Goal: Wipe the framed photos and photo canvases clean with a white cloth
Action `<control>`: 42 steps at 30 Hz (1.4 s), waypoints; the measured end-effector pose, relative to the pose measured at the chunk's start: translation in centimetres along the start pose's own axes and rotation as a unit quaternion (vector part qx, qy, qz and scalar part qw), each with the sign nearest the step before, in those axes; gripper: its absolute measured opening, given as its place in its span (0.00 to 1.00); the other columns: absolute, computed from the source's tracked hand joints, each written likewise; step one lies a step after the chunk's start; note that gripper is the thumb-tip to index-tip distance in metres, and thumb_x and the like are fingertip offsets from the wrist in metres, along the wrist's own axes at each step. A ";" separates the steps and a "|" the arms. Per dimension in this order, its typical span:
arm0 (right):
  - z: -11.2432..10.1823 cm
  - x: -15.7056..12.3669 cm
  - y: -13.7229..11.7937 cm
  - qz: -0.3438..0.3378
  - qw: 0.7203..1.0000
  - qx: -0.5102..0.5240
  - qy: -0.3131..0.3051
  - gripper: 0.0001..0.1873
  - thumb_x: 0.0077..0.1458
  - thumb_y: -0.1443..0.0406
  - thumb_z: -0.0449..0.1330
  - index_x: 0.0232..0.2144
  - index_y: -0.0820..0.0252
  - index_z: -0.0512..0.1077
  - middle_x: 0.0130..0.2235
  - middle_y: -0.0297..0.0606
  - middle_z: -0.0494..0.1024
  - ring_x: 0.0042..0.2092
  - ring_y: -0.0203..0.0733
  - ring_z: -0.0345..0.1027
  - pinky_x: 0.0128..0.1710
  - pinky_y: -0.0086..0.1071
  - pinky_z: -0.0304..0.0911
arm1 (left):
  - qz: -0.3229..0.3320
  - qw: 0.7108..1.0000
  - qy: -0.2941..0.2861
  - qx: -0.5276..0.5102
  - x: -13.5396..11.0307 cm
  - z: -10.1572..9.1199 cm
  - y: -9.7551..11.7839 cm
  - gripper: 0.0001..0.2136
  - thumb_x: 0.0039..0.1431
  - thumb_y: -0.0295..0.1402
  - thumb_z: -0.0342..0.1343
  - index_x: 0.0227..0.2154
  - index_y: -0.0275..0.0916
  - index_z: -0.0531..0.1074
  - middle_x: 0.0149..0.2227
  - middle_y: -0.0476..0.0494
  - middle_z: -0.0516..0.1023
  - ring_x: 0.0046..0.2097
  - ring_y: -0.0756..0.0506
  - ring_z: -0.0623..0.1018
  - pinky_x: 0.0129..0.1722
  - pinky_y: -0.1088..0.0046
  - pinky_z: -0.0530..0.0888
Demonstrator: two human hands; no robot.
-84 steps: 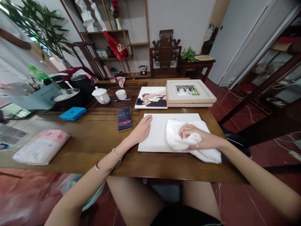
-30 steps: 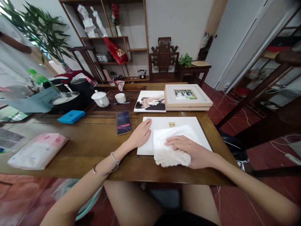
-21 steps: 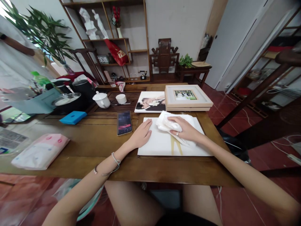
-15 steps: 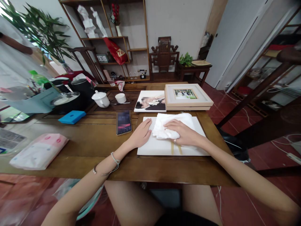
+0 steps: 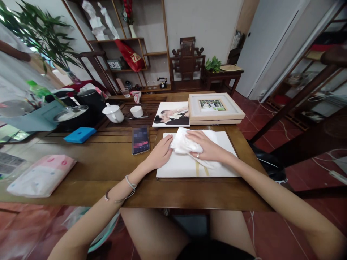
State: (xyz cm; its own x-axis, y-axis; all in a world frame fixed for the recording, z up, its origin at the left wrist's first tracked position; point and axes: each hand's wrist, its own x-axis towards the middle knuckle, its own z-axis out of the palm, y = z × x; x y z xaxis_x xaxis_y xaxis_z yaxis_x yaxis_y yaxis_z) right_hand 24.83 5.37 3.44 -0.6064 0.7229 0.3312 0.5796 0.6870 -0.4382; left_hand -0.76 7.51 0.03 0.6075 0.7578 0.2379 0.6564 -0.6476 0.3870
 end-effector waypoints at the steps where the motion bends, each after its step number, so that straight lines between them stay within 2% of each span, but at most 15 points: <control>1: 0.0 0.2 0.2 0.005 1.000 -0.011 0.004 0.28 0.51 0.65 0.63 0.54 0.70 0.68 0.60 0.57 0.65 0.62 0.56 0.53 0.61 0.52 0.52 | -0.005 1.000 0.003 0.002 0.0 0.0 0.1 0.24 0.66 0.34 0.40 0.62 0.29 0.57 0.66 0.29 0.58 0.67 0.37 0.58 0.67 0.52 0.56; 5: -0.3 0.2 -1.5 -0.018 0.997 -0.061 -0.038 0.22 0.45 0.70 0.62 0.46 0.71 0.73 0.51 0.55 0.74 0.55 0.56 0.60 0.57 0.49 0.58 | -0.003 1.000 -0.006 0.000 0.0 0.0 -0.1 0.25 0.65 0.34 0.42 0.62 0.26 0.56 0.66 0.26 0.57 0.67 0.36 0.58 0.67 0.52 0.56; 10: 0.6 -1.6 -7.1 -0.063 0.974 -0.166 -0.139 0.15 0.44 0.70 0.59 0.37 0.71 0.74 0.41 0.55 0.76 0.44 0.56 0.63 0.44 0.45 0.63 | 0.005 1.000 -0.005 -0.015 -0.2 0.0 -0.5 0.24 0.67 0.35 0.39 0.63 0.30 0.56 0.66 0.28 0.56 0.68 0.37 0.57 0.67 0.53 0.56; 13: 1.8 -3.0 -10.2 -0.126 0.962 -0.175 -0.167 0.16 0.45 0.65 0.59 0.38 0.70 0.74 0.40 0.55 0.75 0.43 0.57 0.63 0.39 0.44 0.62 | 0.004 1.000 0.000 -0.020 -0.3 0.0 -0.7 0.24 0.68 0.36 0.39 0.63 0.31 0.56 0.67 0.28 0.56 0.68 0.37 0.57 0.67 0.53 0.56; 15: 2.3 -3.4 -11.2 -0.143 0.963 -0.158 -0.165 0.19 0.46 0.63 0.60 0.40 0.70 0.73 0.43 0.55 0.74 0.44 0.57 0.62 0.39 0.44 0.62 | 0.010 1.000 0.002 -0.021 -0.3 0.1 -0.8 0.24 0.68 0.36 0.40 0.64 0.33 0.55 0.67 0.29 0.55 0.68 0.37 0.56 0.66 0.51 0.57; 17: 2.3 -3.2 -10.9 -0.112 0.972 -0.138 -0.154 0.18 0.45 0.65 0.60 0.41 0.69 0.73 0.45 0.54 0.74 0.46 0.56 0.62 0.42 0.44 0.61 | 0.022 1.000 0.002 -0.022 -0.3 0.2 -1.0 0.24 0.68 0.36 0.40 0.64 0.32 0.54 0.67 0.29 0.54 0.68 0.36 0.55 0.67 0.51 0.56; 20: 1.4 -1.4 -8.5 -0.017 0.983 -0.129 -0.128 0.17 0.45 0.69 0.59 0.41 0.67 0.73 0.46 0.51 0.75 0.49 0.55 0.62 0.47 0.44 0.60 | 0.034 0.999 -0.006 -0.021 -0.3 0.3 -1.1 0.26 0.66 0.35 0.43 0.64 0.29 0.54 0.67 0.26 0.55 0.68 0.35 0.55 0.67 0.52 0.56; 22: 0.8 0.2 -6.4 0.035 0.985 -0.136 -0.103 0.17 0.46 0.69 0.59 0.42 0.67 0.73 0.47 0.51 0.75 0.50 0.55 0.62 0.49 0.45 0.59 | 0.022 0.999 -0.003 -0.024 -0.2 0.4 -0.9 0.25 0.65 0.34 0.43 0.64 0.31 0.55 0.66 0.28 0.57 0.68 0.36 0.56 0.67 0.52 0.56; 25: 0.6 2.1 -4.6 0.063 0.983 -0.149 -0.085 0.16 0.49 0.68 0.59 0.42 0.68 0.73 0.46 0.51 0.76 0.50 0.55 0.61 0.50 0.44 0.59 | 0.007 0.999 0.013 -0.034 -0.1 0.3 -0.5 0.23 0.66 0.33 0.40 0.63 0.37 0.57 0.66 0.34 0.58 0.67 0.38 0.58 0.67 0.53 0.56; 27: 0.9 2.2 -5.1 0.056 0.978 -0.173 -0.104 0.15 0.49 0.68 0.59 0.41 0.69 0.73 0.45 0.52 0.76 0.49 0.55 0.62 0.49 0.44 0.60 | 0.012 0.999 0.016 -0.044 -0.1 0.2 -0.4 0.23 0.66 0.33 0.41 0.63 0.37 0.57 0.66 0.35 0.59 0.67 0.38 0.59 0.67 0.54 0.57; 30: 1.7 0.6 -8.0 0.010 0.967 -0.207 -0.146 0.15 0.47 0.69 0.59 0.39 0.71 0.73 0.43 0.56 0.75 0.46 0.56 0.63 0.46 0.44 0.61 | 0.038 0.998 0.003 -0.043 -0.2 0.1 -0.7 0.28 0.63 0.37 0.47 0.64 0.33 0.54 0.66 0.30 0.56 0.68 0.36 0.56 0.67 0.53 0.57; 33: 1.8 -1.4 -10.8 -0.071 0.962 -0.193 -0.178 0.15 0.45 0.70 0.59 0.38 0.71 0.73 0.42 0.56 0.75 0.43 0.56 0.64 0.40 0.44 0.62 | 0.037 0.999 -0.005 -0.032 -0.4 0.2 -1.3 0.28 0.64 0.36 0.45 0.65 0.32 0.53 0.67 0.29 0.53 0.69 0.35 0.54 0.67 0.52 0.56; 35: 1.3 -2.0 -11.1 -0.097 0.964 -0.164 -0.186 0.16 0.43 0.70 0.59 0.38 0.68 0.73 0.42 0.54 0.75 0.44 0.56 0.65 0.41 0.43 0.63 | 0.029 0.999 -0.004 -0.030 -0.5 0.3 -1.4 0.27 0.64 0.33 0.44 0.65 0.33 0.52 0.68 0.29 0.52 0.69 0.36 0.54 0.67 0.51 0.56; 38: 0.4 -1.0 -8.8 -0.062 0.977 -0.125 -0.160 0.18 0.41 0.72 0.59 0.40 0.66 0.73 0.46 0.52 0.76 0.48 0.55 0.66 0.47 0.44 0.61 | 0.037 0.999 -0.007 -0.028 -0.3 0.2 -1.1 0.26 0.64 0.34 0.44 0.64 0.35 0.55 0.67 0.31 0.56 0.69 0.36 0.55 0.67 0.51 0.56; 42: -0.3 1.8 -3.2 -0.004 0.992 -0.087 -0.094 0.20 0.41 0.73 0.59 0.41 0.63 0.74 0.48 0.48 0.77 0.51 0.56 0.66 0.52 0.47 0.59 | 0.035 0.999 0.000 -0.022 0.1 0.0 -0.2 0.22 0.66 0.33 0.41 0.62 0.37 0.60 0.66 0.35 0.59 0.68 0.39 0.57 0.67 0.53 0.57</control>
State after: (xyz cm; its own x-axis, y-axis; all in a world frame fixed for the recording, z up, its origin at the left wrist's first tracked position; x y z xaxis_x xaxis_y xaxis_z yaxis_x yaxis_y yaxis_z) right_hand 22.08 4.50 5.72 -0.6933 0.7015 0.1648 0.6489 0.7072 -0.2805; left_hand -0.86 7.74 -0.01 0.6512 0.7112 0.2649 0.5926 -0.6945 0.4080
